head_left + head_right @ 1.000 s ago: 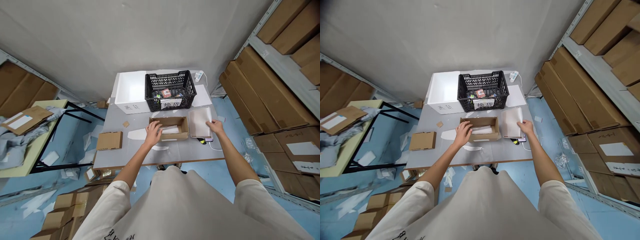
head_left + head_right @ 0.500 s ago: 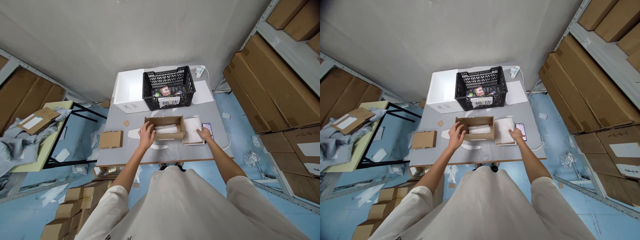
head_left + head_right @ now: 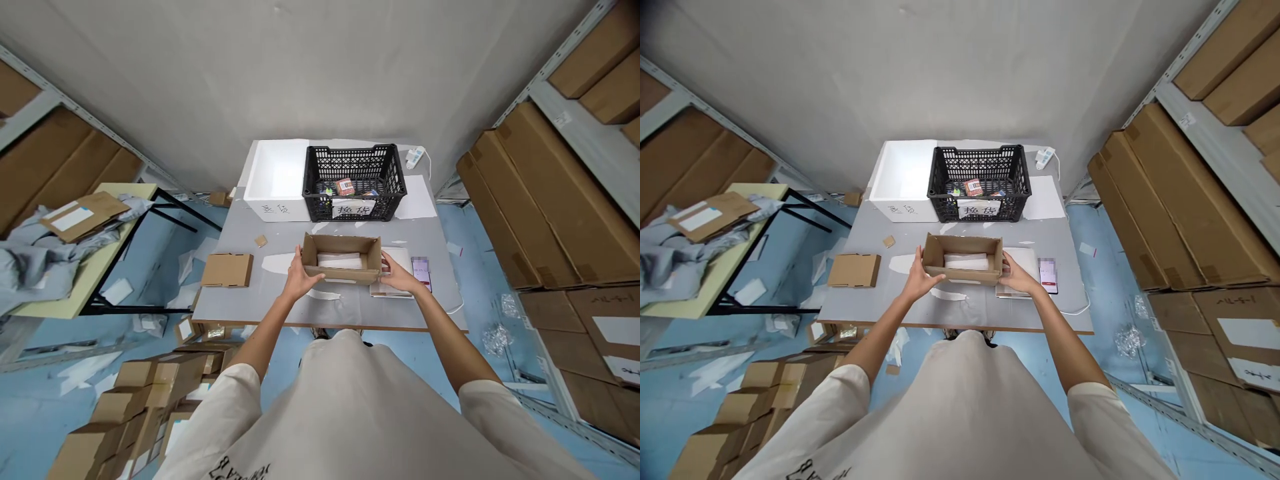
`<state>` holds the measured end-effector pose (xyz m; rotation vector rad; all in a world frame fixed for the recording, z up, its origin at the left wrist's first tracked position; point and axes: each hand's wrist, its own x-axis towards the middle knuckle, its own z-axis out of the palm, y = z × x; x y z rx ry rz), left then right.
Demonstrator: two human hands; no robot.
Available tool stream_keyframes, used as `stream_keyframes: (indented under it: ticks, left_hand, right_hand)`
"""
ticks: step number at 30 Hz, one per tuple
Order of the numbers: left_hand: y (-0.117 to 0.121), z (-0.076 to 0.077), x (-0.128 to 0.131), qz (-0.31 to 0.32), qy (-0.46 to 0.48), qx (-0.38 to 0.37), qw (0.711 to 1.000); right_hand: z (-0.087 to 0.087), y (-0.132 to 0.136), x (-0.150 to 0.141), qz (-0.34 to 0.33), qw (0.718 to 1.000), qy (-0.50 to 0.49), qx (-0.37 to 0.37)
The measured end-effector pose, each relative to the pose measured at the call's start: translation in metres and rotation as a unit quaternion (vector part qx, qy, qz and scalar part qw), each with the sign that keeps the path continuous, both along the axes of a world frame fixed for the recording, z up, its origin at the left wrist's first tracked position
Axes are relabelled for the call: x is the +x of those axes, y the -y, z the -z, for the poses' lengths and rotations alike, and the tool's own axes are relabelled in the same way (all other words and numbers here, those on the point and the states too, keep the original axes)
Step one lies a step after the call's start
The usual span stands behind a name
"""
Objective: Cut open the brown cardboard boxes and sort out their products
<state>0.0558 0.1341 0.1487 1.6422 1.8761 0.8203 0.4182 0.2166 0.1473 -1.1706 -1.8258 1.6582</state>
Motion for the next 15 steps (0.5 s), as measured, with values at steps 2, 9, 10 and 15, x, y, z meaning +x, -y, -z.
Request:
stream_keyframes:
  ticks: [2, 9, 10, 15]
  left_hand:
    - [0.003, 0.002, -0.003, 0.008, 0.032, -0.014, 0.999]
    - [0.005, -0.01, -0.034, 0.013, 0.014, 0.001, 1.0]
    - [0.005, -0.012, -0.043, 0.011, 0.007, 0.007, 1.0]
    - [0.008, -0.014, -0.088, -0.043, -0.028, 0.002, 0.999]
  right_hand:
    - [-0.013, 0.006, -0.014, -0.022, 0.999, -0.027, 0.008]
    - [-0.038, 0.014, -0.064, -0.008, 1.0, -0.014, 0.016]
    - [-0.038, 0.012, -0.074, -0.01, 1.0, -0.017, 0.015]
    - [-0.028, 0.001, -0.13, -0.019, 0.999, -0.022, 0.032]
